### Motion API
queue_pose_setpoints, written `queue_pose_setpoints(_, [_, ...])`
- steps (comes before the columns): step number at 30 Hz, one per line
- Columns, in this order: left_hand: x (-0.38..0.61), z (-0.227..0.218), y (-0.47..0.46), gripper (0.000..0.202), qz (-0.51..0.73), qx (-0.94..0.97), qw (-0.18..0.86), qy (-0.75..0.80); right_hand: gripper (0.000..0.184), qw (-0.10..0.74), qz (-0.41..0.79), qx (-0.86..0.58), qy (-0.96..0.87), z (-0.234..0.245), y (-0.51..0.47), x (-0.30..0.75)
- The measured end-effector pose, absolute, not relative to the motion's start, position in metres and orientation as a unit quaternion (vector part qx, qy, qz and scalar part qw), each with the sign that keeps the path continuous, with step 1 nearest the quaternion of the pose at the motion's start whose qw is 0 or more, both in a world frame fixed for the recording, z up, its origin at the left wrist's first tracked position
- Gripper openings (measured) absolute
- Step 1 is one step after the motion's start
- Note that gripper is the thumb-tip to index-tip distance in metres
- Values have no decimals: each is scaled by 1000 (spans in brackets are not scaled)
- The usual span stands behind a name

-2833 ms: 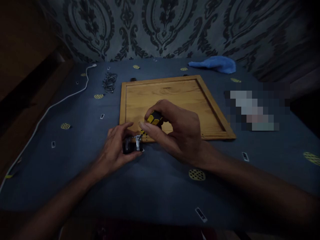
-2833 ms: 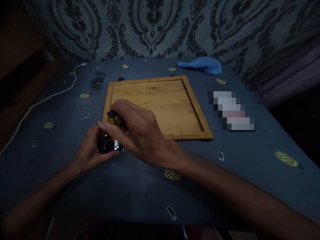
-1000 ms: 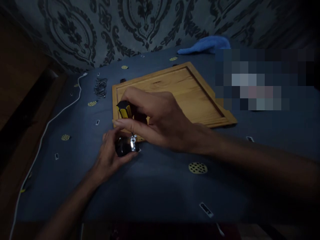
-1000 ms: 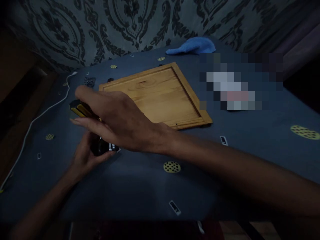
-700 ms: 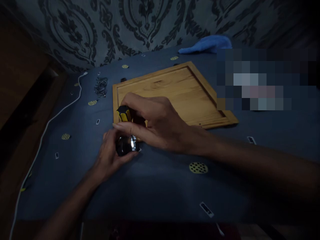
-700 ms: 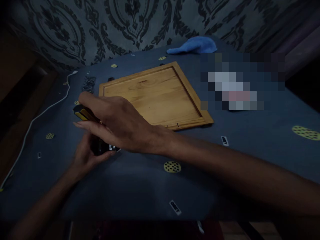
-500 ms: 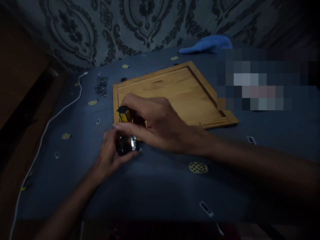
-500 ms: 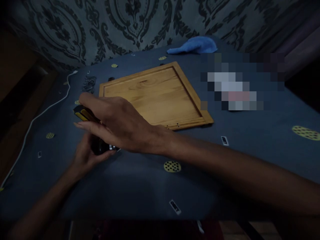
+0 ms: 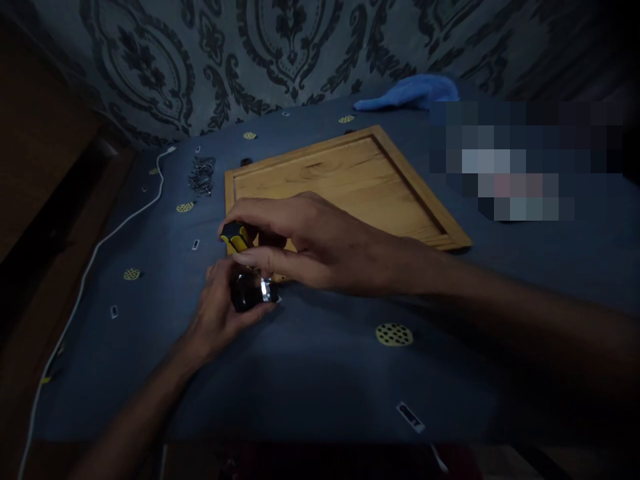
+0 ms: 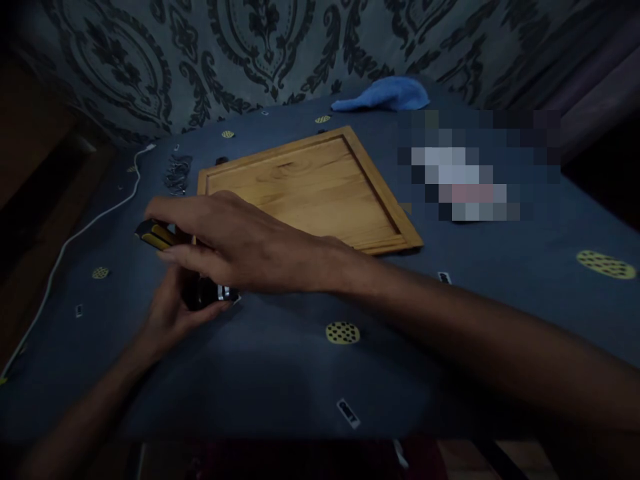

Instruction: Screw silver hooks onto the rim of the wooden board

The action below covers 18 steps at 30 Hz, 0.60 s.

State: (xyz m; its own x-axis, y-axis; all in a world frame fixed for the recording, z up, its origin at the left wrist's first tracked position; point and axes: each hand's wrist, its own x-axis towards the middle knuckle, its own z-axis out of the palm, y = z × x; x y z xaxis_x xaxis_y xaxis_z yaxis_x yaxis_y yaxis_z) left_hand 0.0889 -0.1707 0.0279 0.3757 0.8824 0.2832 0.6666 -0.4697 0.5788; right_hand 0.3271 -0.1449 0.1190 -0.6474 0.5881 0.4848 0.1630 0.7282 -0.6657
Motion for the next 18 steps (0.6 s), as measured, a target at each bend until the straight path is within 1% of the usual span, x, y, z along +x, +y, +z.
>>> queue_pose_setpoints(3, [88, 27, -171, 58, 286, 806, 187, 483, 4, 380, 297, -212, -850, 118, -145, 326])
queue_pose_setpoints(7, [89, 28, -170, 50, 289, 817, 177, 466, 13, 401, 254, -209, -855, 113, -145, 323])
queue_pose_setpoints(11, [90, 28, -170, 51, 295, 819, 169, 462, 22, 420, 181, -250, -854, 107, -148, 317])
queue_pose_setpoints(15, [89, 28, -171, 52, 298, 816, 170, 466, 18, 445, 117, -261, -849, 104, -155, 312])
queue_pose_setpoints(18, [89, 31, -171, 61, 289, 815, 178, 470, 14, 476, 87, -293, -825, 109, -160, 312])
